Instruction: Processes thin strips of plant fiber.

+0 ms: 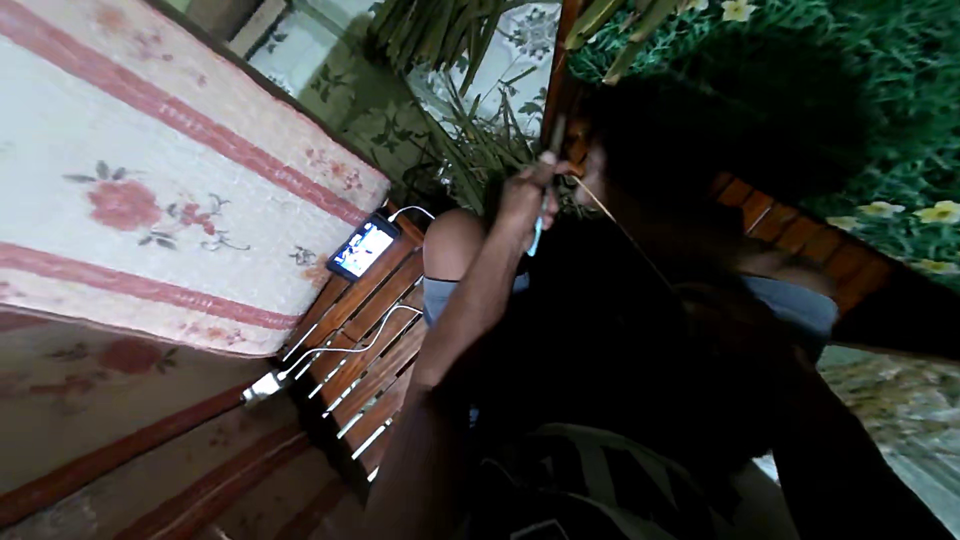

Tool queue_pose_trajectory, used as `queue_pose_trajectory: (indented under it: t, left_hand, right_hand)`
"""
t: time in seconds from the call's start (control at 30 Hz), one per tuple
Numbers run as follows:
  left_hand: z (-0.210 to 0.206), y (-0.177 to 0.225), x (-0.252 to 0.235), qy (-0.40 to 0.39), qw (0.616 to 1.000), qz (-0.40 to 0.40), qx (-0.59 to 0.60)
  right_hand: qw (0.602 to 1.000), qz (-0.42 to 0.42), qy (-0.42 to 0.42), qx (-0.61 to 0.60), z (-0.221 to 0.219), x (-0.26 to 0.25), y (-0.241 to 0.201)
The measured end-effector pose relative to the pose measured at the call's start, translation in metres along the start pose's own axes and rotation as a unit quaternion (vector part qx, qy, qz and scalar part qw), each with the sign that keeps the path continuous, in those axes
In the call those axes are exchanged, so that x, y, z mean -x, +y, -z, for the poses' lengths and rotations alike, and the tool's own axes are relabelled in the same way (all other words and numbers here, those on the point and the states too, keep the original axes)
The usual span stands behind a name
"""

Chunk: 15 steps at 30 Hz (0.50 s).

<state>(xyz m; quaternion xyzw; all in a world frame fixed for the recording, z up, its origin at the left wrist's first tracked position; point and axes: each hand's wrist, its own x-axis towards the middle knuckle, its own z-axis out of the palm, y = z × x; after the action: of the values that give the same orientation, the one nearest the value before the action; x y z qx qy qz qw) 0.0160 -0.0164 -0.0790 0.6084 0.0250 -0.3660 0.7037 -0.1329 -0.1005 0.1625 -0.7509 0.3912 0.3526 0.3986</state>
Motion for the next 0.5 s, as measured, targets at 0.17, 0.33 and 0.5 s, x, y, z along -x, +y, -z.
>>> queue_pose_trajectory:
  t: [0.17, 0.33, 0.5]
  left_hand:
    - [-0.033, -0.04, 0.025, -0.194, 0.973, 0.033, -0.124]
    - [-0.03, -0.034, 0.044, -0.198, 0.979, 0.026, -0.046]
    - [-0.008, -0.018, 0.024, -0.148, 0.986, -0.024, 0.069]
  right_hand:
    - [0.921, 0.298, 0.137, -0.208, -0.057, -0.166, 0.16]
    - [0.901, 0.31, 0.081, -0.293, -0.067, -0.18, 0.169]
    - [0.92, 0.293, 0.059, -0.254, -0.067, -0.164, 0.178]
